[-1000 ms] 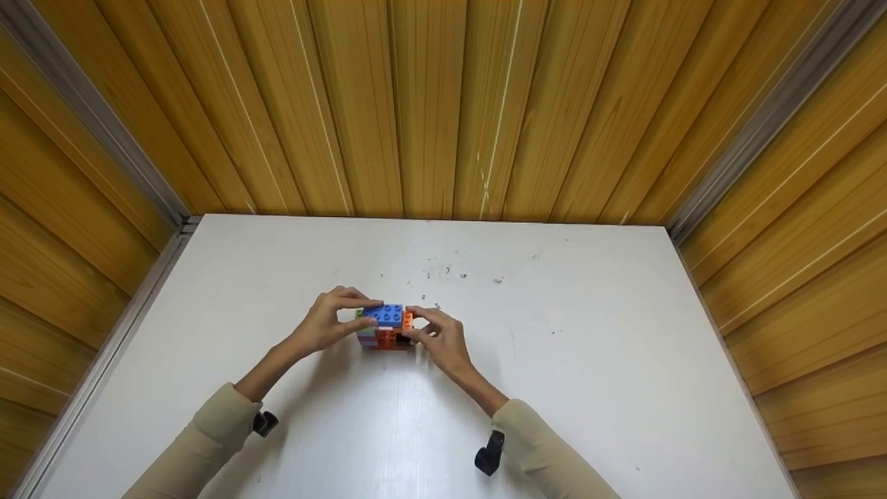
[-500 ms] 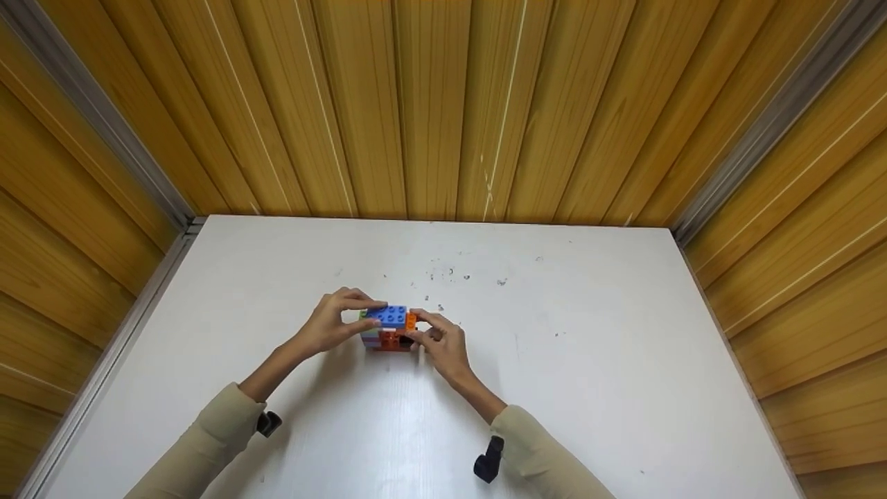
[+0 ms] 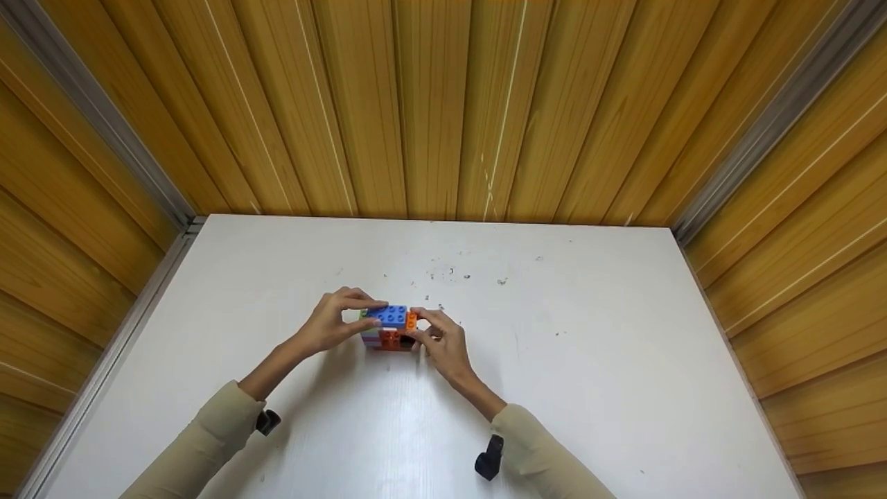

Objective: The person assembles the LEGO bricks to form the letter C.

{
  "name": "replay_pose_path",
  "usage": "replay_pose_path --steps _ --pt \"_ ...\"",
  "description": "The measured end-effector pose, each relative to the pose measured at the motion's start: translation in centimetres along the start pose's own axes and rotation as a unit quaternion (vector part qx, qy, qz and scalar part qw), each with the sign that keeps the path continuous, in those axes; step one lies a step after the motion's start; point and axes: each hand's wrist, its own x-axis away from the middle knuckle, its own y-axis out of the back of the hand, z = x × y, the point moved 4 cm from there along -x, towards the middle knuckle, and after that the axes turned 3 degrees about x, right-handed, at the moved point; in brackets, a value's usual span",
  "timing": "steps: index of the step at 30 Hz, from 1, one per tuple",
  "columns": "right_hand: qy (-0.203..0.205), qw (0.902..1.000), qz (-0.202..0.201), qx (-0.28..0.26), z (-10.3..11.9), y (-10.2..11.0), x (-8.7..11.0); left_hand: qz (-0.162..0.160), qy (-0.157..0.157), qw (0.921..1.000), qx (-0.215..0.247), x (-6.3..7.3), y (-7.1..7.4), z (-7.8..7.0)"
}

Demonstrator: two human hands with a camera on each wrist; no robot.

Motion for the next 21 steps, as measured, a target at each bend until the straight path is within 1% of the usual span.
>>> replay_pose_path --steps 3,8,11,15,18,21 --pt "-0.012 0.9998 0.008 -0.016 -0.08 -0.08 0.01 0.003 0.006 1.0 0.003 -0.04 0.02 0.06" --pt "-0.018 0.9991 0.013 -0.036 -0.12 0.0 -0.12 0.0 0.001 1.0 0.003 -0.15 0.08 0.02" --pt "-0.009 0.9994 0.01 -0.033 -0.06 0.16 -0.14 -0.001 -0.003 1.0 0.005 -0.21 0.08 -0.03" --pt "0.01 0.9999 0.01 -0.009 0.0 0.24 -0.07 0.001 -0.002 1.0 0.002 -0.21 0.08 -0.09" --pt "0.024 0.9997 0.009 0.005 0.05 0.17 0.03 0.005 0.003 1.0 0.002 -0.15 0.08 -0.06" --pt "0.034 0.9994 0.008 0.007 0.1 0.04 0.13 0.007 0.007 0.9999 0.004 -0.03 0.12 -0.03"
